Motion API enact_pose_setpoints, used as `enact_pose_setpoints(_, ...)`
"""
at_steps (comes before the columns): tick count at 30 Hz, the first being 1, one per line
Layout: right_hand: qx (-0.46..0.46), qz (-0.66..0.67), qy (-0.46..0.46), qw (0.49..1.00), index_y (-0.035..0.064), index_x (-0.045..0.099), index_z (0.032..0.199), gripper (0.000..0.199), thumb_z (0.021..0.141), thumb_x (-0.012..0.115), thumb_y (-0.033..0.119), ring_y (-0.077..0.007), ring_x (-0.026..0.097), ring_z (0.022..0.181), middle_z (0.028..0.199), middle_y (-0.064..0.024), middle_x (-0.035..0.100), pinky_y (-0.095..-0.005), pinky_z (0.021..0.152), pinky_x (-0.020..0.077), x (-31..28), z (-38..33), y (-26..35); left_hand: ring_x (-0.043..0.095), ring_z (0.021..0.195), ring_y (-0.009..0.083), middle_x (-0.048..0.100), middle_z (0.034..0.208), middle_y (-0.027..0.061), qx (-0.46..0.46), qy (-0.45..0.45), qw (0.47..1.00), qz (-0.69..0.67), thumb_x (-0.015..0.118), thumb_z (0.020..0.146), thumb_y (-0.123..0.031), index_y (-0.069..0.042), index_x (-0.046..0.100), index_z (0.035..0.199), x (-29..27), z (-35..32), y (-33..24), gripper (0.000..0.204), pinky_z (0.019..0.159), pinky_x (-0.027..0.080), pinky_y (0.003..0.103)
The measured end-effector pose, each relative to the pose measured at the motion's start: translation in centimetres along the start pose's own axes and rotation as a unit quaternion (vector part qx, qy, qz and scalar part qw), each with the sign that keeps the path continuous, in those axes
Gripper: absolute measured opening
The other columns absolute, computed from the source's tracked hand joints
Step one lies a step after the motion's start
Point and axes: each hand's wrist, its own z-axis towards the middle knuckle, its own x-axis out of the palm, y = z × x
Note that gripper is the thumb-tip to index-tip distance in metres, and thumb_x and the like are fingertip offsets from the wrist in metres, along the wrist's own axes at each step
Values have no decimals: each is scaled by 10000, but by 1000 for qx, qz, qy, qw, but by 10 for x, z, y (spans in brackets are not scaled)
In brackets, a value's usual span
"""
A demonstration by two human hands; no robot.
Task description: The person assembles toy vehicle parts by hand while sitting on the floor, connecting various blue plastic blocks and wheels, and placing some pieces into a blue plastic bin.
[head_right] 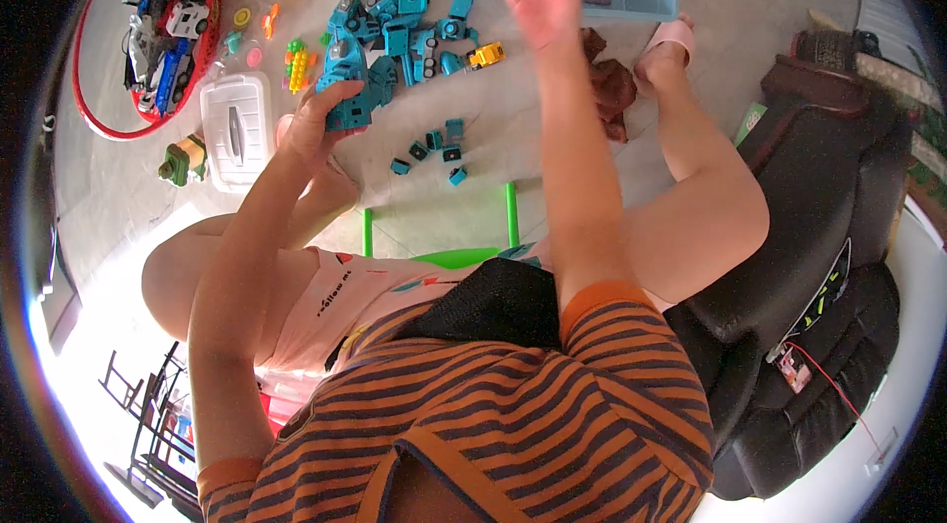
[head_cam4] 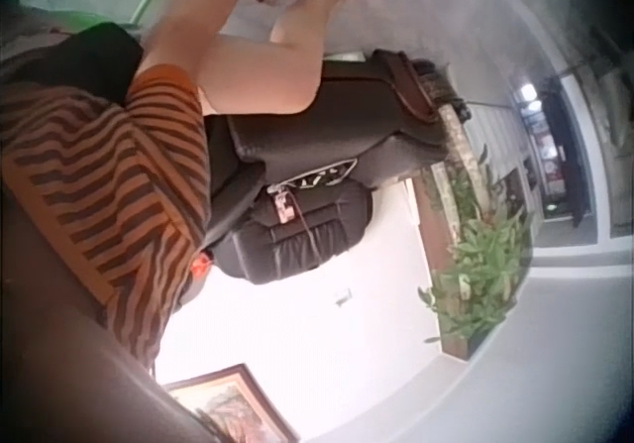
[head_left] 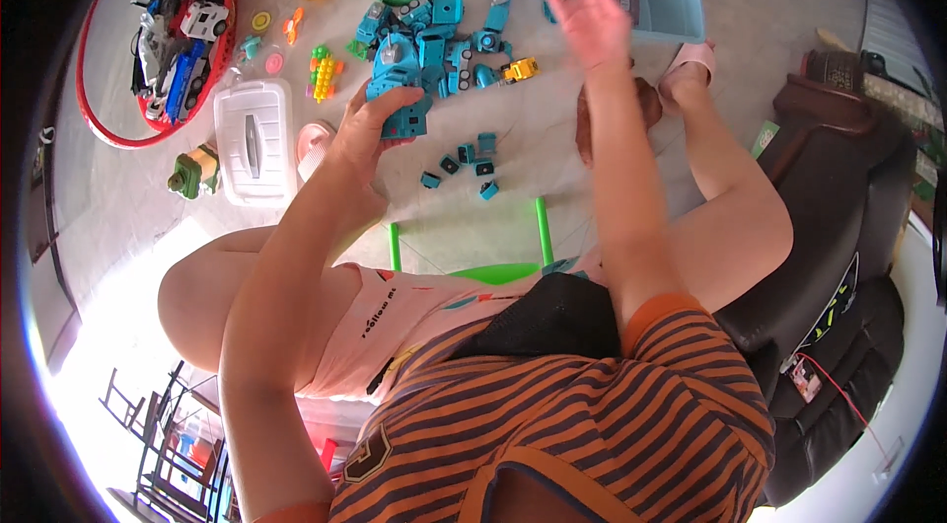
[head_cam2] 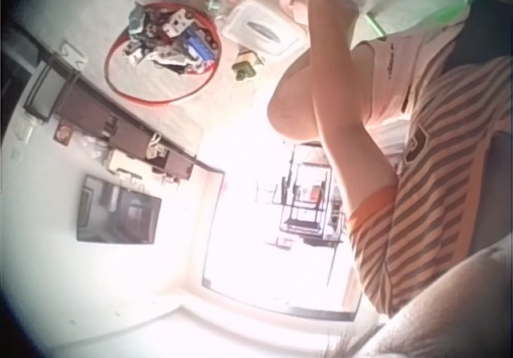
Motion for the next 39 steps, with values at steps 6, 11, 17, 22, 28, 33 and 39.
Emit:
enact_pose_setpoints(6, -169, -343, -306, 872, -46, 428, 1155, 375, 866, 465, 191, -283, 435, 1128, 1187, -196, 461, -412, 898, 399, 10, 2, 39, 540, 702, 130, 556, 848, 39, -6, -8, 1000, 5, 667, 669, -252, -100, 494, 1026, 0, 1, 0, 424, 591, 470, 273)
enact_pose_setpoints(11, 60, -479, -113, 868, 17, 541, 1054, 332, 787, 606, 204, -213, 578, 924, 1005, -120, 587, -349, 780, 464, 4, -8, -8, 531, 734, 117, 555, 858, 20, -15, -23, 1000, 6, 674, 650, -278, -120, 506, 1030, -1, -4, 0, 445, 633, 454, 266)
enact_pose_setpoints(17, -17, -896, -25, 444, 91, 577, 1017, 385, 657, 678, 184, -298, 552, 925, 991, -153, 574, -369, 769, 454, -105, -39, -63, 526, 754, 104, 554, 856, 5, -15, -9, 1000, 10, 676, 640, -305, -130, 513, 1030, 3, 2, 0, 457, 649, 446, 259)
enact_pose_setpoints(22, 18, -921, -59, 384, 50, 573, 1017, 402, 653, 696, 168, -267, 566, 867, 888, -94, 590, -320, 789, 451, -118, -48, -59, 553, 734, 134, 559, 879, 32, -12, 1, 1000, -5, 663, 681, -249, -94, 482, 1062, -1, -1, 0, 450, 615, 481, 279)
enact_pose_setpoints(28, 266, -425, -112, 858, 30, 523, 1080, 291, 834, 535, 185, -170, 565, 845, 999, -61, 576, -320, 773, 463, -55, -35, -37, 549, 753, 135, 558, 896, 34, -12, 4, 1000, 5, 674, 667, -271, -98, 482, 1064, -6, 0, 2, 473, 633, 476, 283)
enact_pose_setpoints(33, 224, -313, -3, 923, -14, 485, 1103, 297, 858, 485, 155, -282, 578, 944, 1038, -144, 571, -357, 744, 502, -22, -23, -31, 549, 772, 131, 558, 910, 31, -11, 0, 1000, 14, 669, 667, -277, -111, 483, 1073, -3, 1, 3, 477, 635, 481, 280)
enact_pose_setpoints(39, 243, -203, 38, 948, 9, 488, 1110, 325, 844, 502, 194, -291, 580, 941, 1041, -165, 574, -342, 711, 514, -5, -19, -31, 549, 798, 130, 559, 919, 29, -16, -4, 1000, 21, 662, 671, -282, -115, 487, 1070, -3, -1, 0, 466, 642, 484, 282)
